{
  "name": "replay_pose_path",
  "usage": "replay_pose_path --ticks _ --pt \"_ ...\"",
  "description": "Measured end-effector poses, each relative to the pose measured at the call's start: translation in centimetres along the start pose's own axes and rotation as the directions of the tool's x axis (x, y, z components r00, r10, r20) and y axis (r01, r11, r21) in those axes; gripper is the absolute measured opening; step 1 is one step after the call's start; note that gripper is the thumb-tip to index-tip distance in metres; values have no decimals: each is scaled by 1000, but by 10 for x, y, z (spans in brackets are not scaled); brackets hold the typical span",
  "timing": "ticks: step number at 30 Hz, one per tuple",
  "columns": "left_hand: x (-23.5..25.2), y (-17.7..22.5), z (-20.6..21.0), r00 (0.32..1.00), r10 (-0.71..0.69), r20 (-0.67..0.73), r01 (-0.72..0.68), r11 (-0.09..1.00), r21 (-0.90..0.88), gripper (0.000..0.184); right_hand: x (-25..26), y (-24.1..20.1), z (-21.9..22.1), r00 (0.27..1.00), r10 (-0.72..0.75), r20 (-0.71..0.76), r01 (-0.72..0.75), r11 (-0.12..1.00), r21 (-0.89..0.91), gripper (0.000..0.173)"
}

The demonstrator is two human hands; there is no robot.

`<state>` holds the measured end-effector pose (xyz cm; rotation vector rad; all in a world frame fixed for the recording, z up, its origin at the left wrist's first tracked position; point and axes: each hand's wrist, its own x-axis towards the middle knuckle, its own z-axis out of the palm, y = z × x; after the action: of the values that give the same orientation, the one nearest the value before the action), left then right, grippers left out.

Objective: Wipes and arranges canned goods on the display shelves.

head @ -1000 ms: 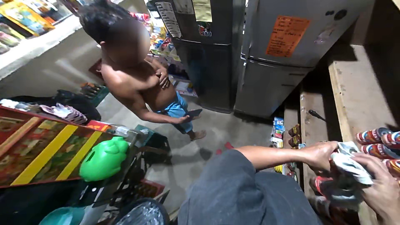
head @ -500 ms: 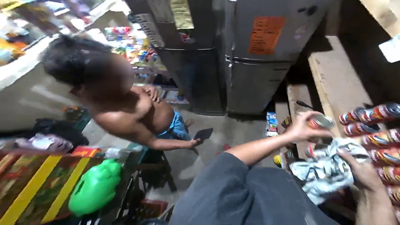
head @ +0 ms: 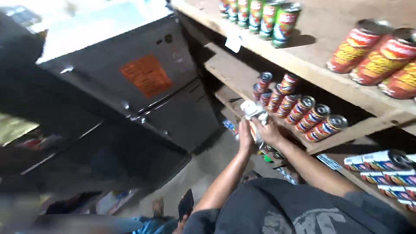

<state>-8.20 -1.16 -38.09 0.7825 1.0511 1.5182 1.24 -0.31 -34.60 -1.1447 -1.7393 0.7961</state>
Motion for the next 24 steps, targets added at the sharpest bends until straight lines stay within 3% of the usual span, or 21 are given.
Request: replay_pose_path --ticks 2,4,5,7,9,11,12,14,16,21,24 --pt "7 2 3 993 101 -55 -99 994 38 41 -14 5 -1 994 -110 1 110 994 -1 54" --pt "23 13 3 979 189 -71 -186 981 51 52 -23 13 -6 982 -189 -24 189 982 -16 59" --pt "30 24 6 980 189 -64 -188 982 28 61 -28 20 -10 983 -172 -70 173 985 1 53" --pt "41 55 18 989 147 30 -143 984 -107 63 -37 33 -22 988 -22 -156 31 998 55 40" --pt "47 88 37 971 140 194 -96 971 -219 51 -48 41 -34 967 163 -194 -155 986 55 41" --pt "56 114 64 900 240 364 -167 961 -219 42 -59 43 -45 929 311 -203 -308 950 48 43" --pt "64 123 78 831 316 459 -244 947 -209 51 -64 45 -48 915 339 -218 -337 940 45 44" --pt "83 137 108 722 411 557 -379 908 -179 74 -74 45 -53 899 365 -244 -365 930 46 44" --pt "101 146 138 675 448 587 -499 863 -84 77 -82 45 -56 889 369 -272 -370 928 48 43" --pt "131 143 186 689 464 557 -665 710 231 75 -99 49 -63 872 377 -311 -386 922 37 46" --pt "133 142 190 684 425 593 -672 684 284 81 -106 53 -68 845 429 -319 -445 895 27 50"
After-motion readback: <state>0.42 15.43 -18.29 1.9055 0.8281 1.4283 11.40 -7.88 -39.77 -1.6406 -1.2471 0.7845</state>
